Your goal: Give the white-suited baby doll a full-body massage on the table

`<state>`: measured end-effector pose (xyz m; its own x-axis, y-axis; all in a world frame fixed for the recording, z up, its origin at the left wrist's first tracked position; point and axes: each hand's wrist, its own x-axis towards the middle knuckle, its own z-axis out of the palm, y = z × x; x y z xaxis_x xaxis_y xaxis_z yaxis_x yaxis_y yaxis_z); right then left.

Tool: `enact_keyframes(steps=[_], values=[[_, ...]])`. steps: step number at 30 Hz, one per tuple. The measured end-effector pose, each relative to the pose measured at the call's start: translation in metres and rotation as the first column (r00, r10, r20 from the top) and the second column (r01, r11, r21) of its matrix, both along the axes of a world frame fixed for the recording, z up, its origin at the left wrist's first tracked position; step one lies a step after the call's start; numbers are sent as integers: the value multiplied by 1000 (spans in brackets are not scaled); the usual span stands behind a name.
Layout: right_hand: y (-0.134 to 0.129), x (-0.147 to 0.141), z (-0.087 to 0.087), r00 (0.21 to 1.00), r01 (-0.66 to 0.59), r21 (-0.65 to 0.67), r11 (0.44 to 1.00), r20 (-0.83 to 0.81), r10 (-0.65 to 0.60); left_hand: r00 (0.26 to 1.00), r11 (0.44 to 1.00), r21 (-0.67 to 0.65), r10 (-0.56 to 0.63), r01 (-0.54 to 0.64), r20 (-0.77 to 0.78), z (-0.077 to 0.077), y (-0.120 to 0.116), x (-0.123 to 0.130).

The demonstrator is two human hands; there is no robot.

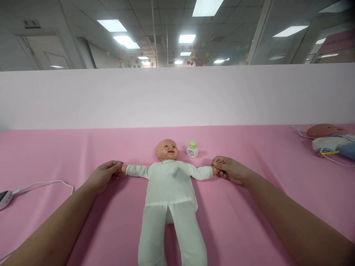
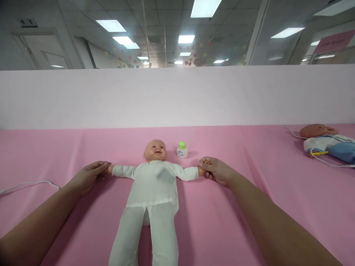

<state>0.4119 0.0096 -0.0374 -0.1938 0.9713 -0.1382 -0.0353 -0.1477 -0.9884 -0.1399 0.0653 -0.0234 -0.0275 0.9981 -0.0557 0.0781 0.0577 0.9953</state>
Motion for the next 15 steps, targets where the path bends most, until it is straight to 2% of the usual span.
enact_keyframes(steps=[5,8,11,15], values=[[0,-7,2,992,81,-8,997,96,-80,1000,1000,7,1,-1,-12,-5,4,-3],[0,-5,2,987,128,-50,991,100,-122,1000,1000,-5,21,-21,3,-5,6,-3],[1,-1,2,991,137,-90,987,19,-136,999,999,-32,37,-36,29,-3,6,-3],[1,8,-1,991,46,-95,994,-122,-57,997,998,-46,42,-39,65,-1,3,-1]])
